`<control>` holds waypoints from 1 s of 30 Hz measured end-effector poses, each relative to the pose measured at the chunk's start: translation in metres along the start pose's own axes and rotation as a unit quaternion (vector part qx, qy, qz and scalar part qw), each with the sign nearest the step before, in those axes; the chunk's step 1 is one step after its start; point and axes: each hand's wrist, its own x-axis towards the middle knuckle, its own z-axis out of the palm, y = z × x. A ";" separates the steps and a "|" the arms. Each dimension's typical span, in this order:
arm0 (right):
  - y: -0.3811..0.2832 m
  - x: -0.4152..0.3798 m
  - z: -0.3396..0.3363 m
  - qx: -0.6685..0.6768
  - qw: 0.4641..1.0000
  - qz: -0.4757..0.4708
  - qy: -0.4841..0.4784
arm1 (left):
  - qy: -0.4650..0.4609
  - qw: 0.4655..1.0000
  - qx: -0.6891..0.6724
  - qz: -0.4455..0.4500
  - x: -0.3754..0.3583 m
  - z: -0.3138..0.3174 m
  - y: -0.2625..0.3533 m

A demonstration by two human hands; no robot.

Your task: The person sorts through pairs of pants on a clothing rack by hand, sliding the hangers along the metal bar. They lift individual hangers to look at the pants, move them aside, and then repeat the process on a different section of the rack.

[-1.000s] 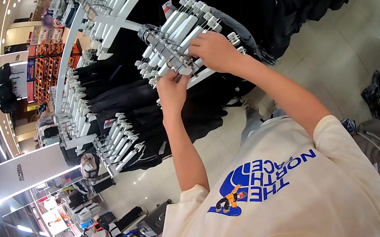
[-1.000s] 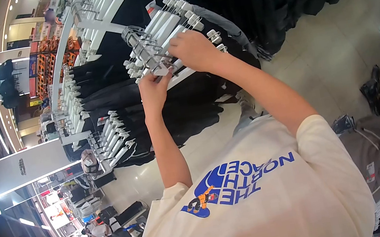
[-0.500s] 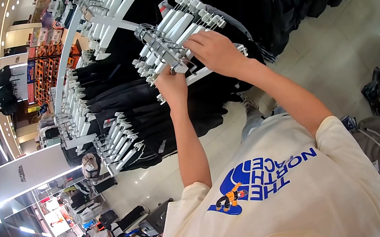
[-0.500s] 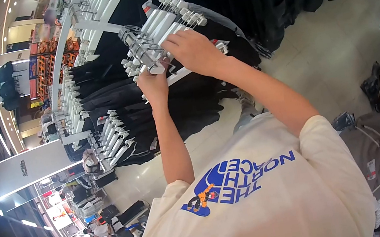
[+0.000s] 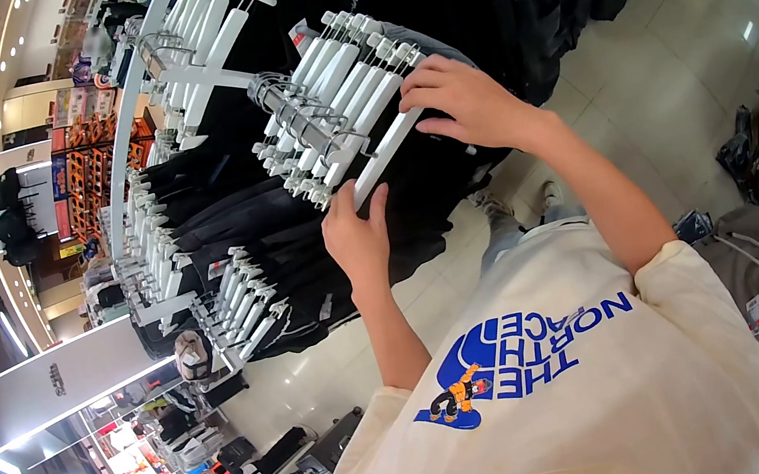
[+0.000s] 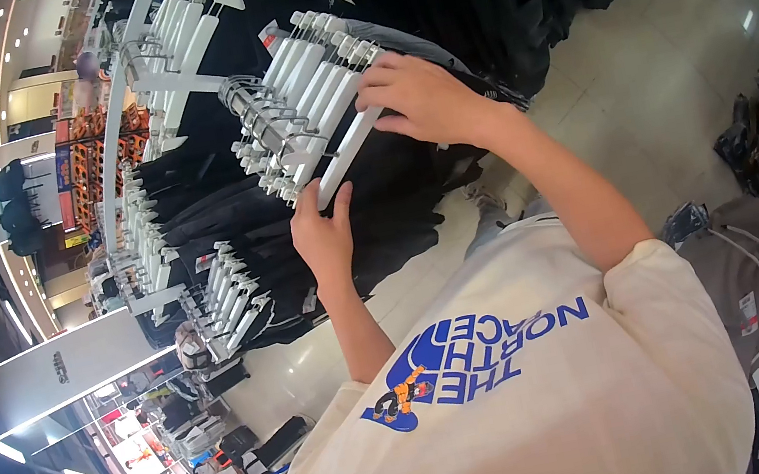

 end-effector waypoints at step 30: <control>0.015 -0.009 -0.029 0.226 0.956 0.169 0.082 | -0.015 0.972 -0.189 -0.135 0.009 -0.029 0.002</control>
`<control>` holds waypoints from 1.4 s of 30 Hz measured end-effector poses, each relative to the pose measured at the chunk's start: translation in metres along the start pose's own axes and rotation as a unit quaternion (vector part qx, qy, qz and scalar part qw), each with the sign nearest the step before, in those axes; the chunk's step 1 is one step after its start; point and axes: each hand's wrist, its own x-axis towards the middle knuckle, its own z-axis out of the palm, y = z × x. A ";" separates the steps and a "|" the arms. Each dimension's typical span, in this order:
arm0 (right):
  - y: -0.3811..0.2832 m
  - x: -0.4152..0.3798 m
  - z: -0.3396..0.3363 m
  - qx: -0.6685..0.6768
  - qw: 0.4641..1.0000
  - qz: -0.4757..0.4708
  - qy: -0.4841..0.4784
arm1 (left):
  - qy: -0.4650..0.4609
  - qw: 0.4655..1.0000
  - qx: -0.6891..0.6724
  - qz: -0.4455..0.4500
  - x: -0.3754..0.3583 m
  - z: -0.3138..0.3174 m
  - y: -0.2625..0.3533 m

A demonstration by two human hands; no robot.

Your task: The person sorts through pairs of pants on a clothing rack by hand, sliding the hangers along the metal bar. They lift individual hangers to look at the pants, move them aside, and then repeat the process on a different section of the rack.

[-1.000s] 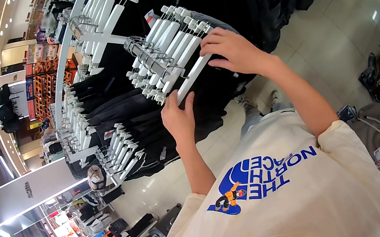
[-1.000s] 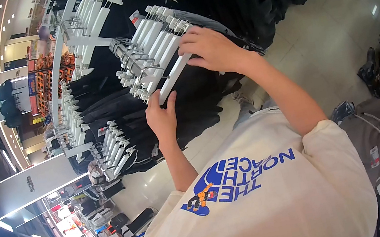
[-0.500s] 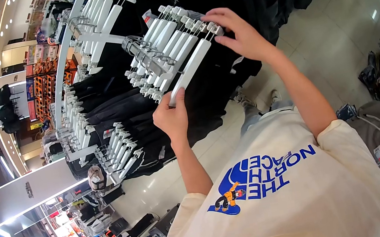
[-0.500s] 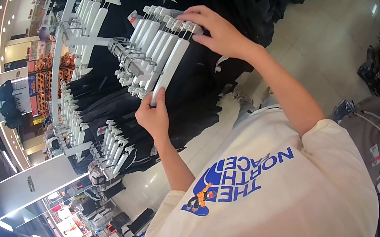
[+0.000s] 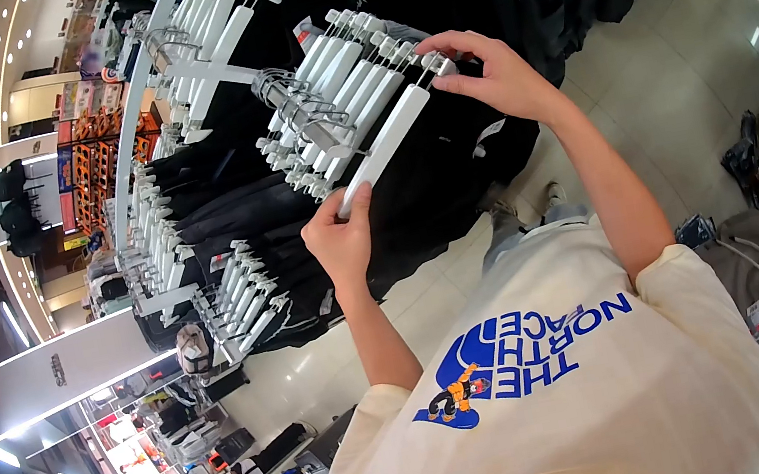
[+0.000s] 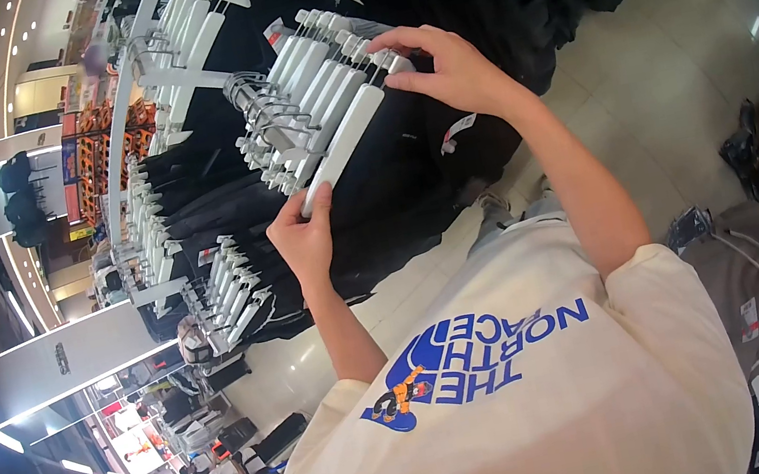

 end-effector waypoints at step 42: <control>0.063 -0.025 0.046 -0.141 0.989 -0.009 0.035 | 0.207 0.958 0.175 0.095 0.064 0.079 -0.037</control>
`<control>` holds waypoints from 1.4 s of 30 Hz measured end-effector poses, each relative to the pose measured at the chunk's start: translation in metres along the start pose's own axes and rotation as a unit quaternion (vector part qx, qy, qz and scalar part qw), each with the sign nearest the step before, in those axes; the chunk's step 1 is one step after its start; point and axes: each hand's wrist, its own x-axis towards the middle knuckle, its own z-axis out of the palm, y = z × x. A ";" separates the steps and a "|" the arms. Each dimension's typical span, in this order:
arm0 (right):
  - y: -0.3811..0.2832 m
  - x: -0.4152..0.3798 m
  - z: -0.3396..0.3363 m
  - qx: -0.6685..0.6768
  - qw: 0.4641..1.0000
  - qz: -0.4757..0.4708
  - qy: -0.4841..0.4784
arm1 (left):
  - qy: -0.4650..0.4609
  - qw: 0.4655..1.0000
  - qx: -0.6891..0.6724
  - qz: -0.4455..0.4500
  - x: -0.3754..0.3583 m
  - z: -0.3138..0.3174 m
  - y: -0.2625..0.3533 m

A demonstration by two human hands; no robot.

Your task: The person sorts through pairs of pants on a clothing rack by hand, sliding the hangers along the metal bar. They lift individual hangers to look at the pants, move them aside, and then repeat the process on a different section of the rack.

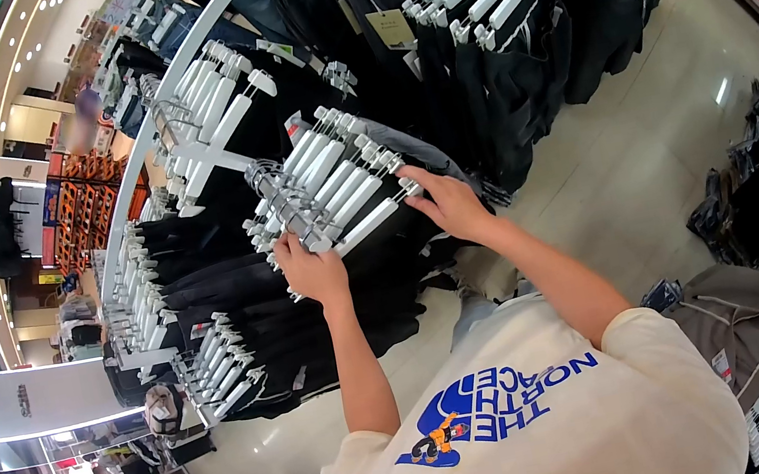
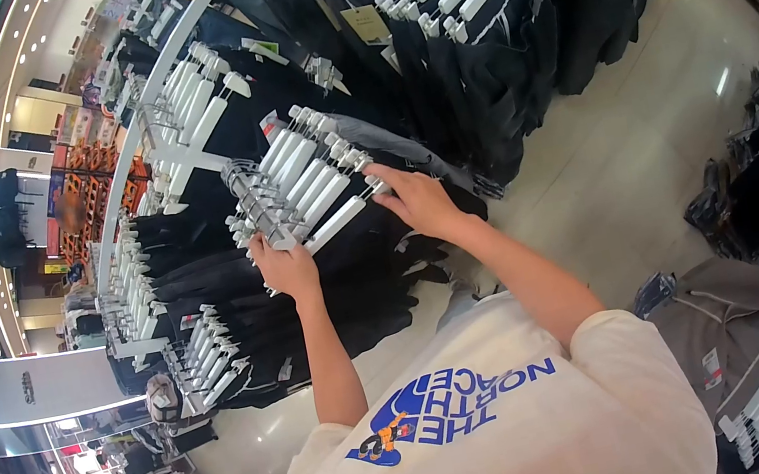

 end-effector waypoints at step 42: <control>0.245 -0.280 -0.290 -0.115 0.826 0.493 0.247 | -0.110 0.933 -0.282 0.194 0.160 0.259 0.390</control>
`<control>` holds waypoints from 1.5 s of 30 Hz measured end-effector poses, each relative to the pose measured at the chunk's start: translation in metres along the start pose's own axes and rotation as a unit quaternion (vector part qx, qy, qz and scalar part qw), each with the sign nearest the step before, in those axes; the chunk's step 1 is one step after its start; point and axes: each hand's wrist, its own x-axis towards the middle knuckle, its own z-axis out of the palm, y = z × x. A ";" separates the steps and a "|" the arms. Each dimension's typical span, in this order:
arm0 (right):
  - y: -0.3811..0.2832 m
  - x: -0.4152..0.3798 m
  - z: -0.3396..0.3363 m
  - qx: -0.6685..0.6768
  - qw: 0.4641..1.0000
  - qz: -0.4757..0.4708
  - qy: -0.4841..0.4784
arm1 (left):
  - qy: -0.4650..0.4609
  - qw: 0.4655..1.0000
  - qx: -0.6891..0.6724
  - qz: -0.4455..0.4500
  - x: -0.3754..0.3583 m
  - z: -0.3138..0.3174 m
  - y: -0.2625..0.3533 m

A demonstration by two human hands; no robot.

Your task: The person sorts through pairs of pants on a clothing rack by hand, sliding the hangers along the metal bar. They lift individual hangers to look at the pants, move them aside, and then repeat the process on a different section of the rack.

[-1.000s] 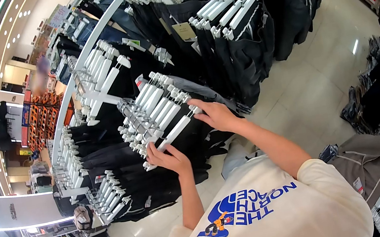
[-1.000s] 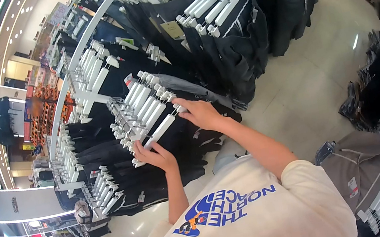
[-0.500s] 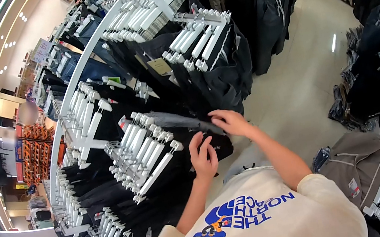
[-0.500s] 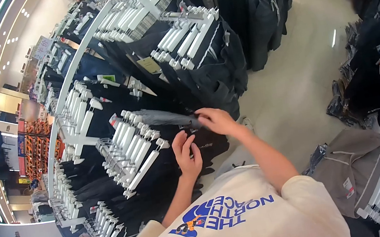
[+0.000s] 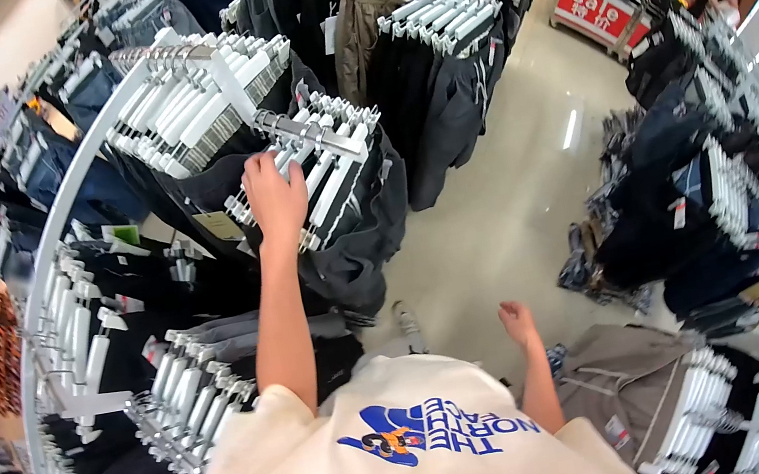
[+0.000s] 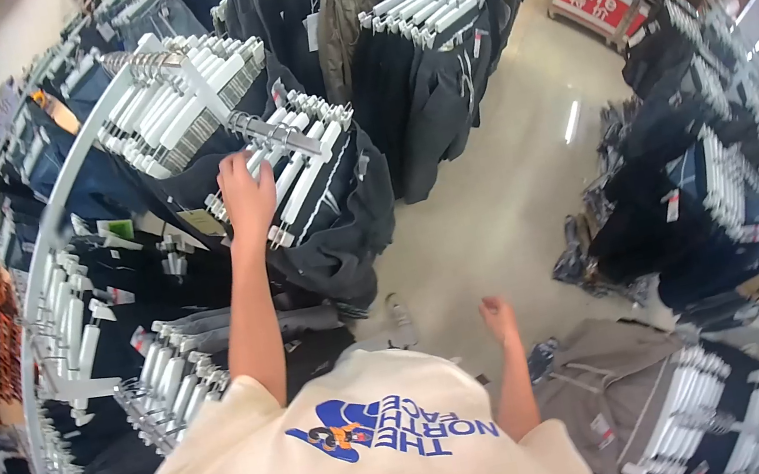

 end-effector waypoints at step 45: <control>-0.546 0.250 0.106 -0.210 0.793 -0.556 -0.134 | -0.009 0.993 0.010 -0.119 0.001 0.028 0.007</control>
